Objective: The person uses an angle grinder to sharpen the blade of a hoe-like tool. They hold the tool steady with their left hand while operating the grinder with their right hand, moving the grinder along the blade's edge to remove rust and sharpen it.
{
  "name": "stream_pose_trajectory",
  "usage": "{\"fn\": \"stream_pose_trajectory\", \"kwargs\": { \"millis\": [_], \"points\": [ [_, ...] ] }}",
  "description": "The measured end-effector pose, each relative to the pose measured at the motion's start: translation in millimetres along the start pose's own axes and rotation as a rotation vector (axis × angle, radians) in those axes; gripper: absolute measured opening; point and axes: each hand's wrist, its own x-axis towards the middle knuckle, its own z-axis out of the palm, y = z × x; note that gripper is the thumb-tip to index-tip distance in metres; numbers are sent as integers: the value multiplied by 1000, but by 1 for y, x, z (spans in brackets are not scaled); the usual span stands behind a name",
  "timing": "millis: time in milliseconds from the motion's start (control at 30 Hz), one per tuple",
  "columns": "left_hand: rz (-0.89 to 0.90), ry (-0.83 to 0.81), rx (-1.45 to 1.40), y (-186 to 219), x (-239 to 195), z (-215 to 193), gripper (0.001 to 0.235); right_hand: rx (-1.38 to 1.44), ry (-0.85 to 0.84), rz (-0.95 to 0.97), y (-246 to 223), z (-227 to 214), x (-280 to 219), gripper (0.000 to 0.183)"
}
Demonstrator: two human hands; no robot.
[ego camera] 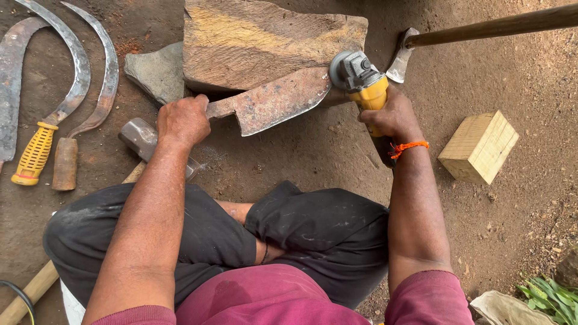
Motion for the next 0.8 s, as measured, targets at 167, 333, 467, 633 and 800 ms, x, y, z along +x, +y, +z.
{"fn": "stream_pose_trajectory", "kwargs": {
  "millis": [167,333,467,633,800],
  "points": [
    [0,4,1,-1,0,-2,24,-51,-10,-66,-7,-3,-2,71],
    [26,12,19,7,-1,-9,22,-46,15,-158,-4,-5,-5,66],
    [-44,-49,11,3,-6,-12,25,-59,-27,-78,-16,0,2,71],
    [2,-40,2,14,-3,-15,26,-96,11,-15,4,-1,-14,72],
    [-37,-33,-5,1,-10,-17,26,58,9,-111,-8,9,-2,78]
  ]
}}
